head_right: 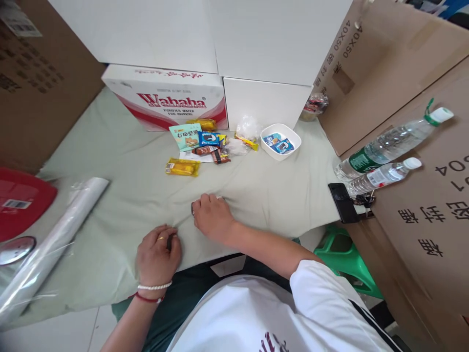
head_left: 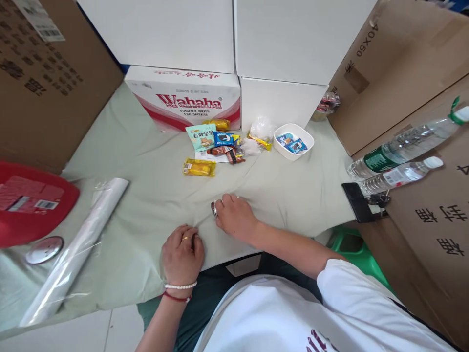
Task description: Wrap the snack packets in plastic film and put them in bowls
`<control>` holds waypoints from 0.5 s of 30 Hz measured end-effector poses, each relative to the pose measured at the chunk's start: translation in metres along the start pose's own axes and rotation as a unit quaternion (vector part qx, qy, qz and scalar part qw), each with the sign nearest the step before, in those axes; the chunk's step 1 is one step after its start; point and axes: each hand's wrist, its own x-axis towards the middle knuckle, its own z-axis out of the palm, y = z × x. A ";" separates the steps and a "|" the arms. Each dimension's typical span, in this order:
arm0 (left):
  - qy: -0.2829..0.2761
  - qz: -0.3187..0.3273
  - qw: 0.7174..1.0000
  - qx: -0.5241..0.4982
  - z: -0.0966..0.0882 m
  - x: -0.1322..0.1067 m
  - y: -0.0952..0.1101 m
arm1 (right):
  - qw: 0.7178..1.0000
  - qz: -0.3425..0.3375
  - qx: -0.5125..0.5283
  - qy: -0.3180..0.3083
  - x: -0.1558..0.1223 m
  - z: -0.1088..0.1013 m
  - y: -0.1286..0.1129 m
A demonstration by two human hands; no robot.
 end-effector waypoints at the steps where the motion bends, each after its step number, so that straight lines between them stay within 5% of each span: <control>1: 0.003 0.007 1.000 0.002 0.000 0.000 0.000 | 1.000 0.005 0.013 0.004 -0.003 -0.007 0.009; 4: 0.008 0.020 1.000 0.008 -0.001 0.000 0.001 | 0.994 0.044 0.099 0.024 -0.009 -0.036 0.059; 7: 0.005 0.014 1.000 0.020 -0.001 0.000 0.001 | 0.974 0.090 0.184 0.096 -0.004 -0.079 0.146; 11: 0.002 -0.012 1.000 0.016 0.001 -0.001 0.003 | 0.950 0.211 0.124 0.195 0.024 -0.140 0.274; 15: -0.005 -0.032 0.999 0.008 0.002 -0.002 0.002 | 0.946 0.295 -0.007 0.138 0.069 -0.167 0.356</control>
